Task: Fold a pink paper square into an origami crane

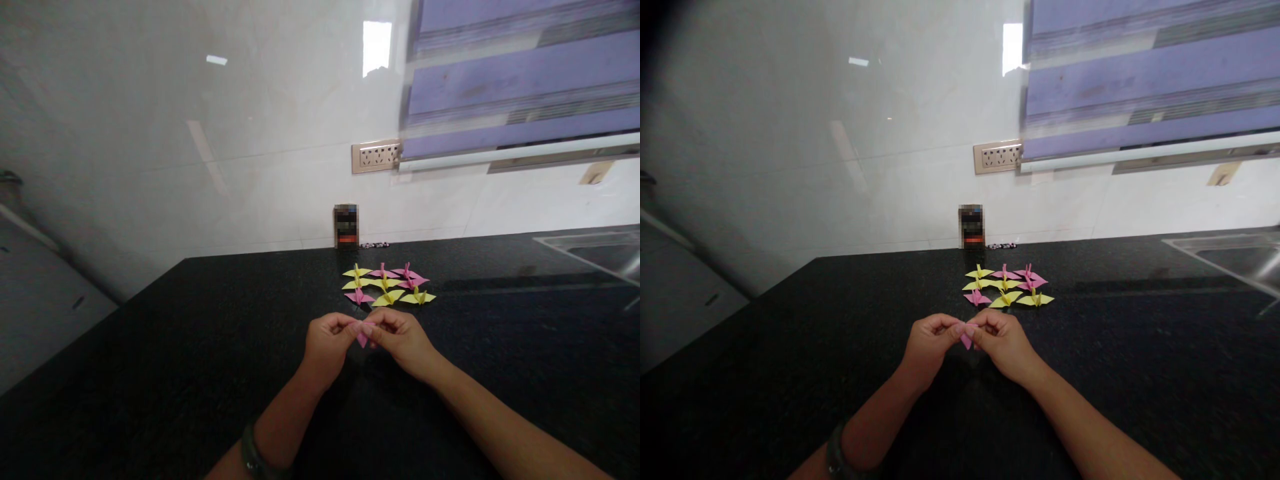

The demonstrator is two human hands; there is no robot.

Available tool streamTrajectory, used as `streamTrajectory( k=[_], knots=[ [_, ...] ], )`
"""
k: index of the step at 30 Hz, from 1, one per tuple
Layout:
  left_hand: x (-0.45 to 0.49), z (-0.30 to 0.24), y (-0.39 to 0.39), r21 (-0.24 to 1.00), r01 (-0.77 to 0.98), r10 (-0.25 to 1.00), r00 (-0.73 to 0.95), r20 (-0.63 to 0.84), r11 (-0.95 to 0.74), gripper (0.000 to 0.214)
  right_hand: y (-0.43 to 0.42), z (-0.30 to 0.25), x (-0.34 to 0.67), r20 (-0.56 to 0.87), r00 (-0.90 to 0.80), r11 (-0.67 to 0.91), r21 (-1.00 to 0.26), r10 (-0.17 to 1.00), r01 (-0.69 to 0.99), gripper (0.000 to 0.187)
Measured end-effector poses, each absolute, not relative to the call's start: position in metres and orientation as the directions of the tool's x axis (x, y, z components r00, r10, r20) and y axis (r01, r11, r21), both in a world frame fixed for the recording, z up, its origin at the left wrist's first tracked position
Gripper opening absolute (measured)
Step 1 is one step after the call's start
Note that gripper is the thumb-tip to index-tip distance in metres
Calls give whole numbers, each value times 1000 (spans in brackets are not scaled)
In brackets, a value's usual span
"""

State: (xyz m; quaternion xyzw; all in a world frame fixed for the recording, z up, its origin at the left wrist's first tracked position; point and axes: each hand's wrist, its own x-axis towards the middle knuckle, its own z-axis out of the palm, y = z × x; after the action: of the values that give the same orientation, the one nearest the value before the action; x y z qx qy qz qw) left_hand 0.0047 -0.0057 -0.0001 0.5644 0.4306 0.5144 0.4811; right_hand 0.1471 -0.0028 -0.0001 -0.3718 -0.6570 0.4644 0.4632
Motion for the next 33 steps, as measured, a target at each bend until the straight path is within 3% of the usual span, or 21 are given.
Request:
streamTrajectory(
  k=[5,11,21,33],
  knots=[
    [4,-2,-4,977,36,976,79,205,-208,17,-4,-1,145,206,-343,242,-968,917,66,21],
    [4,-3,-4,979,81,978,107,177,-186,18,-4,-3,144,281,-289,352,-906,915,233,22],
    [4,-7,-1,985,34,984,48,169,-171,20,-1,-4,147,322,-272,385,-895,907,224,19],
    [3,2,-6,964,71,962,121,246,-256,15,-6,3,144,409,-247,473,-818,879,329,23]
  ],
)
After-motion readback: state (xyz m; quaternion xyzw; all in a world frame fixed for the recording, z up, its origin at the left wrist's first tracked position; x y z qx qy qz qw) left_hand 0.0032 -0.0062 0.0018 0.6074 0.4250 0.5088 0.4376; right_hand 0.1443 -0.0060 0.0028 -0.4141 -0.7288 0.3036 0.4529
